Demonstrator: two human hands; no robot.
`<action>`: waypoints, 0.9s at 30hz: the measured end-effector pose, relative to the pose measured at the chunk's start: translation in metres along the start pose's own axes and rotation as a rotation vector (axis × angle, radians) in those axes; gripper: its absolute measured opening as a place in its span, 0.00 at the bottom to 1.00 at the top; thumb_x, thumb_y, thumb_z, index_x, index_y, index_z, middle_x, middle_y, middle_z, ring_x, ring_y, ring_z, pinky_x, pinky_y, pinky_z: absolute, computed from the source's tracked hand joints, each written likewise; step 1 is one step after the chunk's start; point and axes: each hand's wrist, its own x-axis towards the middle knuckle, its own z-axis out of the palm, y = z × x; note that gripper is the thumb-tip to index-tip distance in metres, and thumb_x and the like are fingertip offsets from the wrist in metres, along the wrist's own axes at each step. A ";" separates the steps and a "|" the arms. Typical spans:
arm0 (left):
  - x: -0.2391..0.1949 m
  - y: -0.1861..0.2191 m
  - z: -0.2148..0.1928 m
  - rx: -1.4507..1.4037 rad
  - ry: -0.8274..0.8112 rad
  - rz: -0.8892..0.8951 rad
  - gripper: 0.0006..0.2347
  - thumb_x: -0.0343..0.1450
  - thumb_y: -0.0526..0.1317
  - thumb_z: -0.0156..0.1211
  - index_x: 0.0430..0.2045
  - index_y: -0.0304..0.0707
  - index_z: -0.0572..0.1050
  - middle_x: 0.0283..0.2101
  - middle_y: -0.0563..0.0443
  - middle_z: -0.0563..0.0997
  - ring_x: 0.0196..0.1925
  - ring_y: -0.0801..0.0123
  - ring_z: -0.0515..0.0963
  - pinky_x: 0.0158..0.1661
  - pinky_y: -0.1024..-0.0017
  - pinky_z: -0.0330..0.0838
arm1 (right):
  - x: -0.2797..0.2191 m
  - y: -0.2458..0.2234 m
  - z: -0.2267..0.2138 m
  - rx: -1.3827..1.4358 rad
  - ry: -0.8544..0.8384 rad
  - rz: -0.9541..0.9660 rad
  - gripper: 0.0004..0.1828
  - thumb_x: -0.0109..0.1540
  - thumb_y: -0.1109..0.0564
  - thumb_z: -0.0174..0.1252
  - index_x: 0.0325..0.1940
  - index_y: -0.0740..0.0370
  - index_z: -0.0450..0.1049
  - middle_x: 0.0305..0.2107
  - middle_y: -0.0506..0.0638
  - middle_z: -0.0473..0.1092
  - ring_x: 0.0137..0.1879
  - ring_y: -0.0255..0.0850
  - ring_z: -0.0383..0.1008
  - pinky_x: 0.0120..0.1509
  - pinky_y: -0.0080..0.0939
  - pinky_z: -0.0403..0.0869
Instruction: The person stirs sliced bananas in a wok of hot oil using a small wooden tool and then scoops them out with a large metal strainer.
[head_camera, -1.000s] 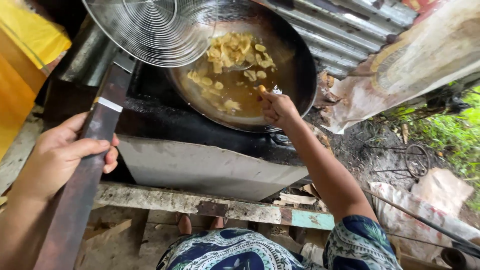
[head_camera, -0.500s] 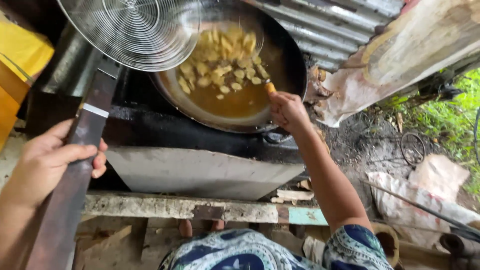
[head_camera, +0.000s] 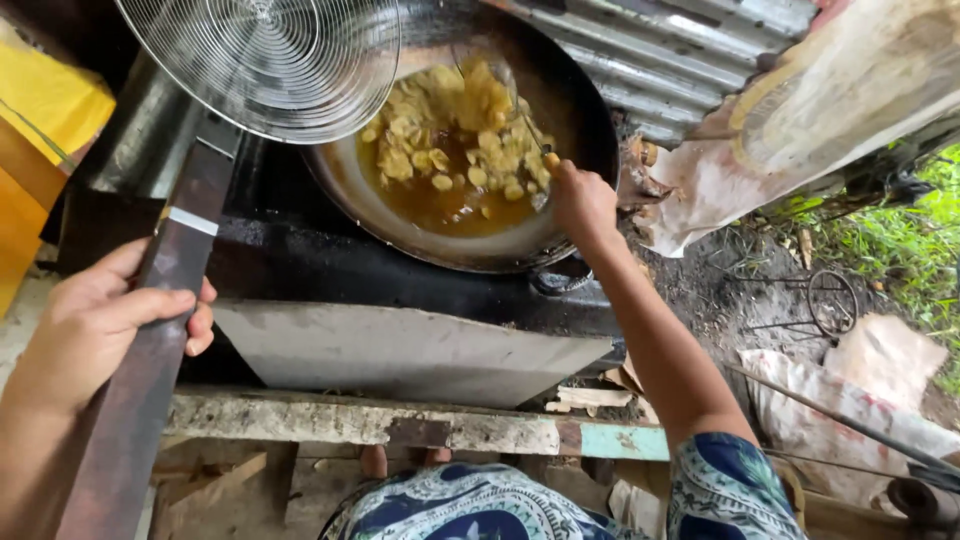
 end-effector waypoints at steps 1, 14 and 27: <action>-0.001 -0.001 0.004 -0.001 0.019 -0.007 0.08 0.73 0.27 0.54 0.44 0.19 0.74 0.29 0.35 0.78 0.27 0.57 0.79 0.30 0.64 0.73 | 0.008 0.000 0.007 -0.081 -0.062 -0.004 0.08 0.64 0.59 0.55 0.45 0.64 0.74 0.30 0.62 0.77 0.36 0.60 0.79 0.37 0.60 0.74; 0.005 -0.006 -0.003 -0.039 -0.022 0.006 0.09 0.74 0.27 0.54 0.46 0.20 0.72 0.32 0.38 0.77 0.30 0.60 0.79 0.32 0.65 0.74 | 0.004 0.005 -0.062 -0.142 -0.244 0.153 0.11 0.71 0.56 0.48 0.48 0.64 0.73 0.36 0.66 0.76 0.39 0.61 0.77 0.40 0.58 0.76; 0.000 0.000 0.009 -0.049 0.017 -0.078 0.09 0.72 0.27 0.52 0.43 0.22 0.72 0.29 0.39 0.77 0.27 0.60 0.78 0.30 0.66 0.71 | 0.007 0.039 -0.028 0.990 -0.714 0.751 0.12 0.65 0.54 0.60 0.33 0.63 0.80 0.13 0.45 0.64 0.13 0.31 0.55 0.15 0.35 0.52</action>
